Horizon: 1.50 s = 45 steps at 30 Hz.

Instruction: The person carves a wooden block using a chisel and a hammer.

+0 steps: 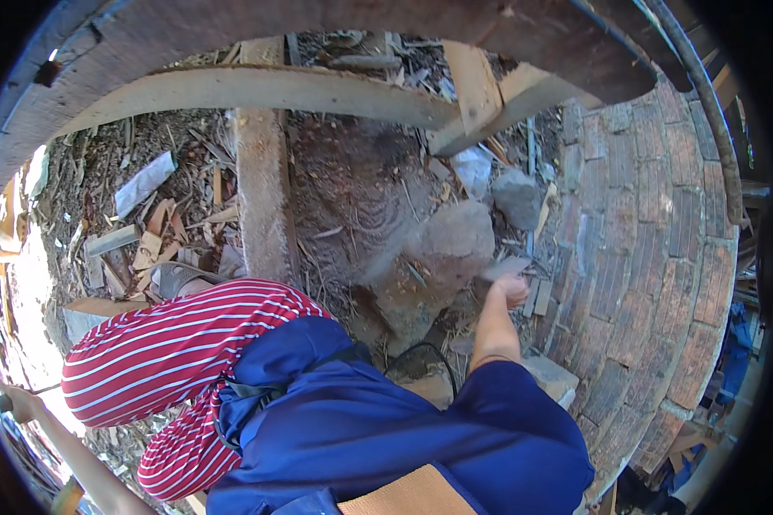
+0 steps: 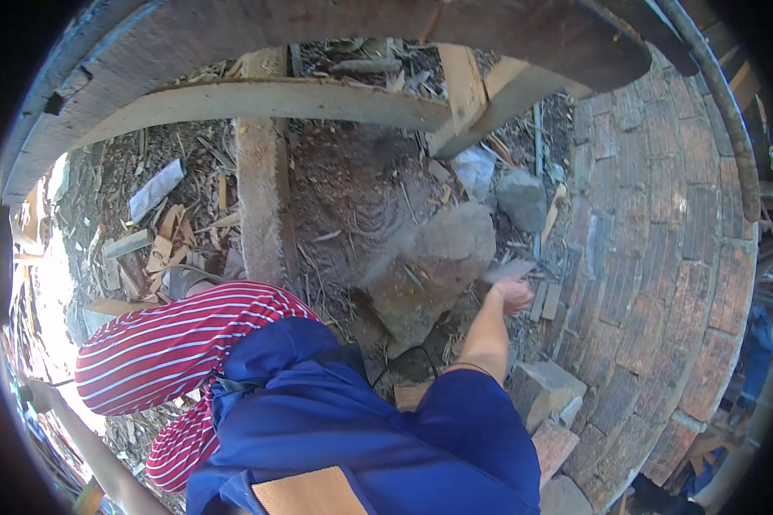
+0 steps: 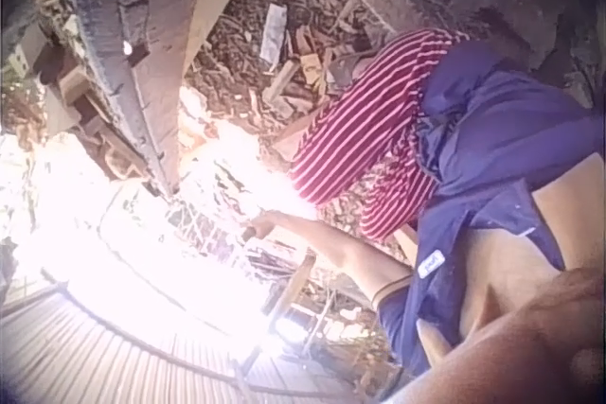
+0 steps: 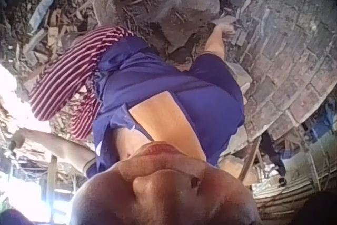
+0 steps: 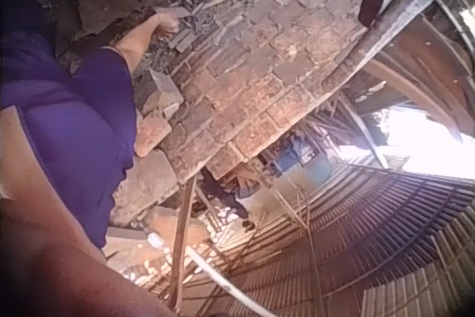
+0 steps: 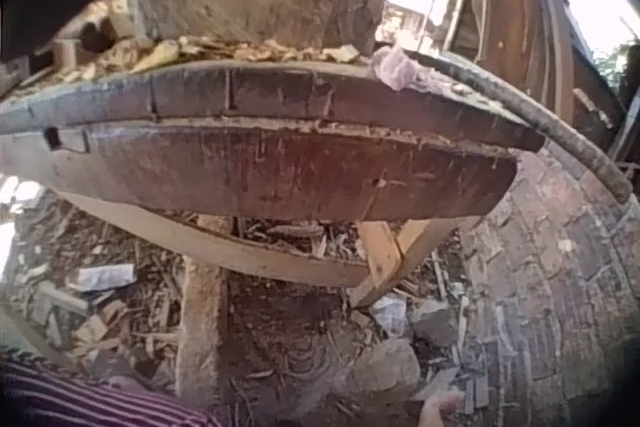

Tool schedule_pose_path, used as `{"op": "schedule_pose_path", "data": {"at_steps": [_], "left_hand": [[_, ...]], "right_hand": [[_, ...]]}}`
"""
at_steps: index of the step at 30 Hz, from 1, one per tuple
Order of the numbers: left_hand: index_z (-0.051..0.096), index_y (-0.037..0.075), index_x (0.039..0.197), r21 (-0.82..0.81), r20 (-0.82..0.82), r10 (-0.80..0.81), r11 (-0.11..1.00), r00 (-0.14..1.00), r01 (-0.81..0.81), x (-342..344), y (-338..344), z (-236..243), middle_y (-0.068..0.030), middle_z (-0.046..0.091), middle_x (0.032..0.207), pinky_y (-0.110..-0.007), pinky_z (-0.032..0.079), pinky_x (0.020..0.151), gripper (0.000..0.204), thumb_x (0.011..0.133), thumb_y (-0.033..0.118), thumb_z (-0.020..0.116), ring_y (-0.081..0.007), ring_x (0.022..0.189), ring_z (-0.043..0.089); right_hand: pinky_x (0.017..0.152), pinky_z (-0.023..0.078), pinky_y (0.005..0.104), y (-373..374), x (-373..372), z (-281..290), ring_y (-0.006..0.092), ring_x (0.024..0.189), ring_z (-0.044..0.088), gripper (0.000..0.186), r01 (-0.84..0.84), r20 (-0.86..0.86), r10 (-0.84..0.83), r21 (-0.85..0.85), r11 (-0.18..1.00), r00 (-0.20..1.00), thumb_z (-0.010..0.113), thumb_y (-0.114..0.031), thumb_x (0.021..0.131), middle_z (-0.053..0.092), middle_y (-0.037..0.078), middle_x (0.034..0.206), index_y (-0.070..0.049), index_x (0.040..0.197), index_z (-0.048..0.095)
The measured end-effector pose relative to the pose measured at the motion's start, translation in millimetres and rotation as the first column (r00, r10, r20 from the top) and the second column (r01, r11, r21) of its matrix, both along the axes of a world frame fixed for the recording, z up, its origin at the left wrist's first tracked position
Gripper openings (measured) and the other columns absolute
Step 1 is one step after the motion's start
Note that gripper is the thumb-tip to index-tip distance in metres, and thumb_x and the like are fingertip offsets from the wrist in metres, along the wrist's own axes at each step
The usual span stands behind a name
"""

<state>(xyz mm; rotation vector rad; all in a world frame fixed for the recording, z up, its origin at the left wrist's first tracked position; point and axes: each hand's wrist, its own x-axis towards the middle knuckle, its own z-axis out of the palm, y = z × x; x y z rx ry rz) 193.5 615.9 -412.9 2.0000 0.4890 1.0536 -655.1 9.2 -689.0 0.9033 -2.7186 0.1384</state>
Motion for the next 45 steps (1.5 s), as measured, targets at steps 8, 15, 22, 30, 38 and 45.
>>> {"op": "schedule_pose_path", "data": {"at_steps": [8,15,22,30,38,45], "left_hand": [[0.060,0.001,0.079,-0.037,-0.045,-0.044,0.998,0.998,0.042,40.1,182.3,-10.9,-0.0082,0.063,0.070,-0.035,0.052,0.061,0.050,0.073,0.047,0.081,-0.0201,0.062,0.060],[0.061,0.002,0.079,-0.036,-0.080,0.033,0.999,0.996,-0.036,-21.9,107.2,-28.7,-0.0081,0.062,0.070,-0.035,0.052,0.059,0.049,0.074,0.046,0.080,-0.0197,0.061,0.059],[0.059,0.008,0.069,0.066,-0.126,0.131,0.990,0.983,-0.123,-69.4,110.8,-12.4,-0.0029,0.062,0.063,-0.031,0.051,0.050,0.048,0.083,0.053,0.072,-0.0146,0.055,0.059],[0.049,0.010,0.061,-0.148,-0.100,0.066,0.986,0.993,-0.081,-114.9,25.2,-26.2,-0.0015,0.051,0.056,-0.030,0.041,0.044,0.046,0.084,0.041,0.074,-0.0127,0.047,0.047],[0.048,0.009,0.062,-0.127,-0.087,0.039,0.991,0.995,-0.050,-99.2,8.3,-15.2,-0.0020,0.051,0.056,-0.030,0.040,0.039,0.047,0.084,0.042,0.073,-0.0133,0.045,0.046],[0.050,0.007,0.071,-0.109,0.182,-0.115,0.985,0.976,0.136,-72.1,61.7,-17.9,-0.0039,0.055,0.061,-0.026,0.037,0.039,0.029,0.086,0.025,0.067,-0.0111,0.048,0.049]], "right_hand": [[0.095,0.039,0.0464,-42.2,130.1,98.0,0.0196,0.085,0.057,0.003,-0.995,-0.240,0.966,0.066,-0.080,-0.094,0.059,-0.012,0.079,0.056,0.002,0.081,-0.013,0.081,0.060],[0.104,0.029,0.0504,45.0,227.4,111.0,0.0153,0.088,0.055,0.010,-0.863,-0.108,0.870,-0.119,-0.491,-0.481,0.074,-0.015,0.080,0.058,-0.006,0.081,-0.015,0.073,0.066],[0.106,0.025,0.0517,74.8,258.7,119.6,0.0136,0.098,0.053,0.009,-0.761,-0.134,0.775,-0.150,-0.631,-0.617,0.074,-0.016,0.076,0.060,-0.009,0.088,-0.018,0.085,0.072],[0.105,0.028,0.0511,92.6,169.5,55.5,0.0195,0.098,0.056,0.026,-0.801,0.476,0.701,-0.010,-0.599,-0.531,0.064,-0.010,0.077,0.062,-0.002,0.104,-0.012,0.102,0.070],[0.111,0.022,0.0539,42.2,157.6,50.8,0.0299,0.131,0.039,0.065,-0.985,0.161,0.980,0.144,0.092,0.115,0.056,-0.004,0.079,0.044,0.010,0.145,-0.009,0.142,0.041],[0.108,0.016,0.0610,44.3,164.2,61.5,0.0251,0.121,0.048,0.044,-0.941,0.414,0.899,0.338,-0.006,0.142,0.060,-0.005,0.078,0.057,0.006,0.124,-0.013,0.121,0.061]]}}
